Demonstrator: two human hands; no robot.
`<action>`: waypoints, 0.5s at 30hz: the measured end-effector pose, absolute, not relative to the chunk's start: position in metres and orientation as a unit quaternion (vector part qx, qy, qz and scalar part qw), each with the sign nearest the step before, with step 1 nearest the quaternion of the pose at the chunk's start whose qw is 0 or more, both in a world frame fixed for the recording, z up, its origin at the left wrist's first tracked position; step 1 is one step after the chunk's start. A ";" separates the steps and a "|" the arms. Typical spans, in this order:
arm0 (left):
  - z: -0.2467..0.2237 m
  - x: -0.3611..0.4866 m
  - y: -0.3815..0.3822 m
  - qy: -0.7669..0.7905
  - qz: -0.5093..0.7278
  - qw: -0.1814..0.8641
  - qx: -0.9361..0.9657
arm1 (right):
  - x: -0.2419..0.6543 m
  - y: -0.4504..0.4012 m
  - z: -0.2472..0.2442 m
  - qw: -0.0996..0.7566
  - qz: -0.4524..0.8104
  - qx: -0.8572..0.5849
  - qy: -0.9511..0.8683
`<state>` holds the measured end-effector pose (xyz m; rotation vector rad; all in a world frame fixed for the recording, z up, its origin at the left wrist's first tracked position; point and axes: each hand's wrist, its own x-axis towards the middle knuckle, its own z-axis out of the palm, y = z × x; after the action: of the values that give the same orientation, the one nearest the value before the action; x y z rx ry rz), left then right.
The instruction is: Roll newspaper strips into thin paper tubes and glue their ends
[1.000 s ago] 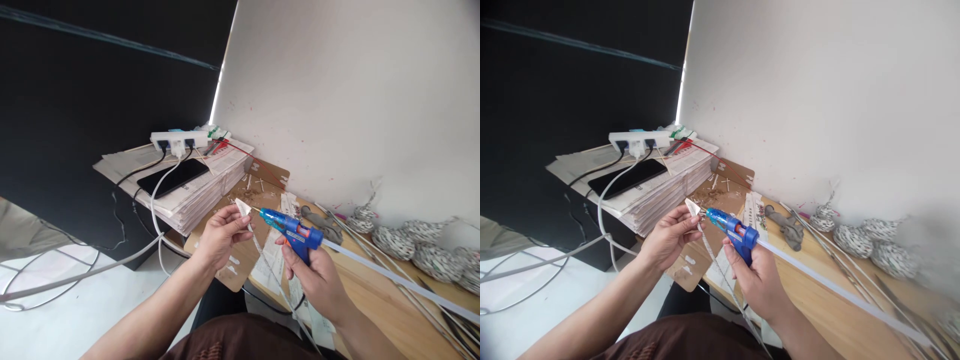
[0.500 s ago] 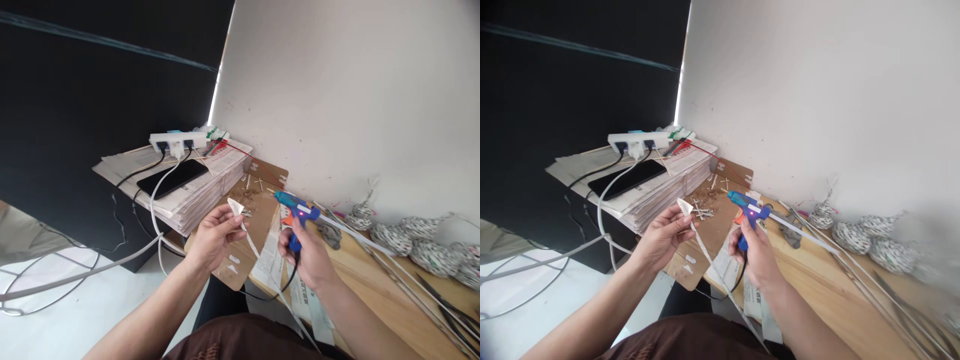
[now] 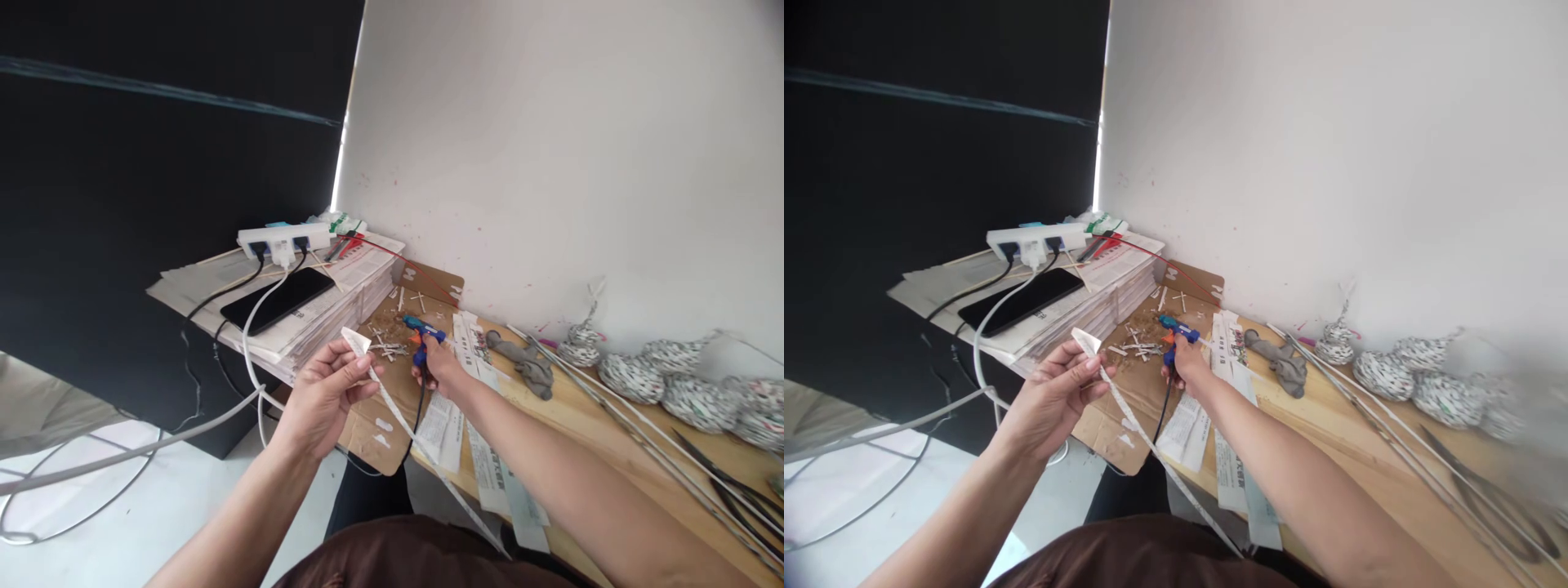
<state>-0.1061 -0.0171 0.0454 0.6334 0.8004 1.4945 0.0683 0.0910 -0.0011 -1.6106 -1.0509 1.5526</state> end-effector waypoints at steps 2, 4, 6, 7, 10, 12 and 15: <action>0.044 -0.106 -0.018 0.352 0.644 0.621 0.275 | 0.062 0.100 -0.002 0.321 0.595 -0.624 -0.393; 0.042 -0.107 -0.018 0.356 0.640 0.623 0.277 | 0.057 0.108 -0.002 0.310 0.598 -0.633 -0.383; 0.040 -0.108 -0.019 0.358 0.640 0.621 0.278 | 0.054 0.114 -0.001 0.295 0.605 -0.639 -0.372; 0.039 -0.108 -0.018 0.358 0.641 0.620 0.278 | 0.054 0.116 -0.001 0.287 0.610 -0.640 -0.368; 0.037 -0.106 -0.017 0.358 0.638 0.625 0.274 | 0.054 0.117 0.003 0.271 0.624 -0.636 -0.365; 0.036 -0.104 -0.016 0.356 0.633 0.631 0.272 | 0.057 0.113 0.005 0.266 0.634 -0.626 -0.368; 0.036 -0.099 -0.012 0.350 0.628 0.639 0.273 | 0.068 0.104 0.011 0.233 0.618 -0.616 -0.429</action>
<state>-0.0988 -0.0122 0.0357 0.6227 0.7982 1.4323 0.0681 0.1039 0.0107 -1.6905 -1.1790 1.6979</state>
